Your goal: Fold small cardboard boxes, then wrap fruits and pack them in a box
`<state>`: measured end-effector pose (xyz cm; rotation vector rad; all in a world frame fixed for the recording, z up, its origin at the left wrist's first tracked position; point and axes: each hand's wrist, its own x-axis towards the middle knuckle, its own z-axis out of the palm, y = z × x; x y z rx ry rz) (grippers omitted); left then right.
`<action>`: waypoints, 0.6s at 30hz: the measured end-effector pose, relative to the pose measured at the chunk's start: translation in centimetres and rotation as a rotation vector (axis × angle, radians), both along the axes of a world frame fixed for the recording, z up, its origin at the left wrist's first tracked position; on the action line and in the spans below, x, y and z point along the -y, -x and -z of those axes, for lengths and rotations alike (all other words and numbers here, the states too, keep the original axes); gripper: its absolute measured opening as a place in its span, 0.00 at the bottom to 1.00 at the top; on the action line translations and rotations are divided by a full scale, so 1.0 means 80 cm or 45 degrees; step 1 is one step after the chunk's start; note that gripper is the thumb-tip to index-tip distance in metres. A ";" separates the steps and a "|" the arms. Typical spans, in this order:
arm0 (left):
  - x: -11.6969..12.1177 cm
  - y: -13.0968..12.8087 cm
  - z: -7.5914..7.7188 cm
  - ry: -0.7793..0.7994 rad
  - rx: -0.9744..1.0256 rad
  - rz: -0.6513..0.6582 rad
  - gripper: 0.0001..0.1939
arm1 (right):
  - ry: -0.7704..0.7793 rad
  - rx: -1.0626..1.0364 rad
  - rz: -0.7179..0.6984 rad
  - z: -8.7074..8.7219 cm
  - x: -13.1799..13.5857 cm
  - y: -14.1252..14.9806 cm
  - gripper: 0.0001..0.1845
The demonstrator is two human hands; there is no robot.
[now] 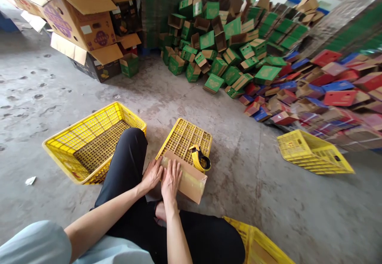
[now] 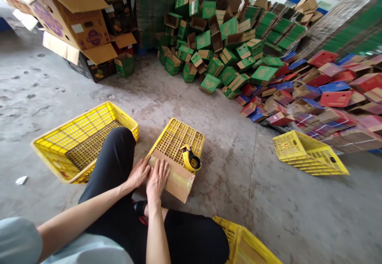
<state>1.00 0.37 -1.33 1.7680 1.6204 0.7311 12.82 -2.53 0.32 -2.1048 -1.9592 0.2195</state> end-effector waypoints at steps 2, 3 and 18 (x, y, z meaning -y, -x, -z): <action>0.000 0.001 0.001 -0.006 0.008 0.007 0.28 | 0.004 0.017 0.014 0.000 -0.004 0.002 0.30; 0.000 0.001 0.001 -0.007 0.012 0.011 0.28 | 0.003 0.026 0.025 -0.001 -0.005 0.003 0.29; 0.000 0.005 0.005 0.039 0.157 0.008 0.31 | 0.083 0.064 -0.043 -0.021 -0.018 0.007 0.29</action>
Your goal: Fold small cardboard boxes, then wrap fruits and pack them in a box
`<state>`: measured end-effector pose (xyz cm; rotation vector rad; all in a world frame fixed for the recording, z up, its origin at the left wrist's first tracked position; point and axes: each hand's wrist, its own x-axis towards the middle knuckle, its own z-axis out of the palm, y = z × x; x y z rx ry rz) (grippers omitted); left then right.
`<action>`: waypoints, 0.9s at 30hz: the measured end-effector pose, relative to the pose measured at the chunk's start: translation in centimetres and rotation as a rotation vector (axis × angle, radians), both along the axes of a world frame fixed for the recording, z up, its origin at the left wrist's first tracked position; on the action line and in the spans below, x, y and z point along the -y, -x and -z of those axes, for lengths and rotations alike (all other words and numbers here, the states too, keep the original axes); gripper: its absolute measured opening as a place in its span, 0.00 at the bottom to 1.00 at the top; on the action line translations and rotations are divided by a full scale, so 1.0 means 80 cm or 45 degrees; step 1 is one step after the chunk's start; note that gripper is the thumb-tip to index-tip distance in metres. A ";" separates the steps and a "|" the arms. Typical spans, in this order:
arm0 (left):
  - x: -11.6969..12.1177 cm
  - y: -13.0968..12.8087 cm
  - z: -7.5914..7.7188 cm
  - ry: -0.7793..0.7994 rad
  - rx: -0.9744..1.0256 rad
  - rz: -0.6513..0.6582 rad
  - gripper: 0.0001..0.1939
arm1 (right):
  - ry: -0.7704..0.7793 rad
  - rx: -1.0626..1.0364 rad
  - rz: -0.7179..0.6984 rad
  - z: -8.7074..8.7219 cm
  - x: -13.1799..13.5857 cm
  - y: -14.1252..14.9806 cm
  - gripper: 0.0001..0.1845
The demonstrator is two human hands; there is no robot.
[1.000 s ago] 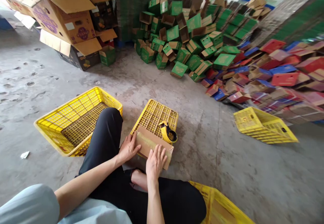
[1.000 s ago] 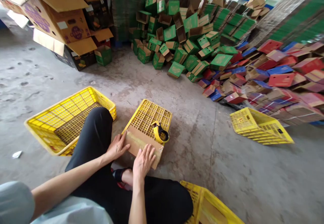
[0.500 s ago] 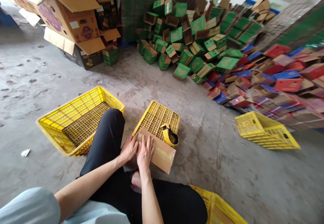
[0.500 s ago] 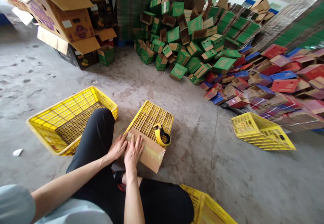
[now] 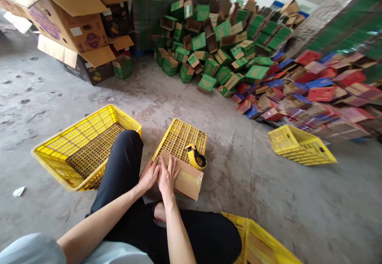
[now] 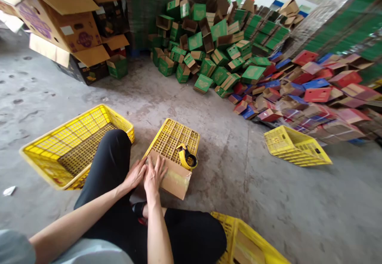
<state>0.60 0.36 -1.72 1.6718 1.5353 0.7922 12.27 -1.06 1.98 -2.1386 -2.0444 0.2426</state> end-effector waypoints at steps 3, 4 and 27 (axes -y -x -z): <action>0.000 0.002 0.003 -0.016 -0.017 0.020 0.32 | -0.003 -0.012 -0.048 0.004 0.009 -0.003 0.31; 0.000 0.001 0.005 -0.030 -0.027 0.025 0.32 | -0.008 -0.018 -0.064 0.006 0.014 -0.003 0.31; 0.047 -0.089 -0.020 -0.522 -0.506 0.609 0.40 | -0.335 -0.193 0.533 0.044 0.107 -0.142 0.40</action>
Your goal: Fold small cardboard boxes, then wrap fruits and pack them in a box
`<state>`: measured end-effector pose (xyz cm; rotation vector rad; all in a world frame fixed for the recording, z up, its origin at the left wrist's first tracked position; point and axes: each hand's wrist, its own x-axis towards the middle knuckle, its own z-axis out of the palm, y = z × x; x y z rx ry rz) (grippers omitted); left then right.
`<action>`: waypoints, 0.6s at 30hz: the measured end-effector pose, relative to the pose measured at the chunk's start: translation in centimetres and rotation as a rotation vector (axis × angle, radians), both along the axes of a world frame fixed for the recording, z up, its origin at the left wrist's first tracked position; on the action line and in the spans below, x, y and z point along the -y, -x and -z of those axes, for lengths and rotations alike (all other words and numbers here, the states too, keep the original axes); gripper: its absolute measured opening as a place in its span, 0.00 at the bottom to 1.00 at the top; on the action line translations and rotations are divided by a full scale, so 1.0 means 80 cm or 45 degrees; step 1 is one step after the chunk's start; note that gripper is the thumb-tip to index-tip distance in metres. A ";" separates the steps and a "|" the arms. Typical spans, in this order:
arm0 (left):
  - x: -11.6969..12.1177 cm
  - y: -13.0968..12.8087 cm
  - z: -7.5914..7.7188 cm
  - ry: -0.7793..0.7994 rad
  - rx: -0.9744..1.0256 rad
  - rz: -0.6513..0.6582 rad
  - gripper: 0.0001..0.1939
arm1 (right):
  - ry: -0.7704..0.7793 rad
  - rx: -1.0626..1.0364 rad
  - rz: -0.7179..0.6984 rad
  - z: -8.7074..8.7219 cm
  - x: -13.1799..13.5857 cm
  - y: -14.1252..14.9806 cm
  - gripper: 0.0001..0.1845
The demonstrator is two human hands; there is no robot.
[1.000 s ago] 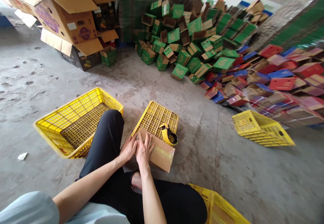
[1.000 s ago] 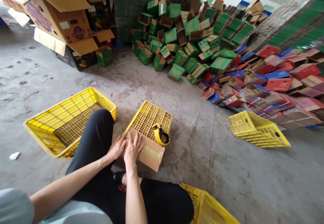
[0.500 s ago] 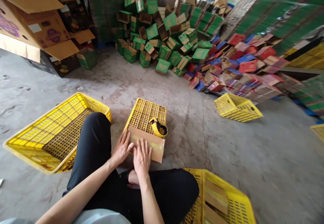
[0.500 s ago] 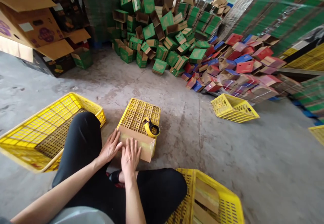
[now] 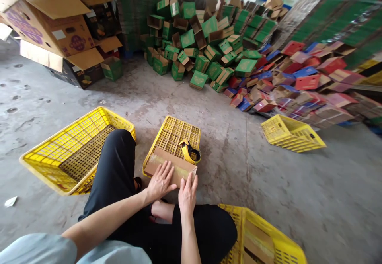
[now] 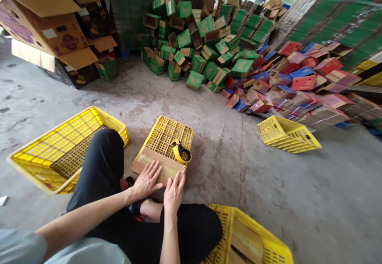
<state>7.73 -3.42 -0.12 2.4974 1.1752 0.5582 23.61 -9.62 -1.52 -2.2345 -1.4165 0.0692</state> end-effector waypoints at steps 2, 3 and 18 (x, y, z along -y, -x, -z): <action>0.006 -0.022 -0.004 -0.004 -0.023 0.105 0.32 | 0.025 -0.011 0.008 -0.001 0.000 0.000 0.38; 0.008 -0.031 -0.005 -0.002 -0.026 0.141 0.30 | 0.039 -0.017 0.013 -0.002 0.001 -0.001 0.38; -0.035 0.080 0.001 0.232 0.175 -0.211 0.34 | 0.225 -0.114 0.072 -0.019 -0.003 0.001 0.45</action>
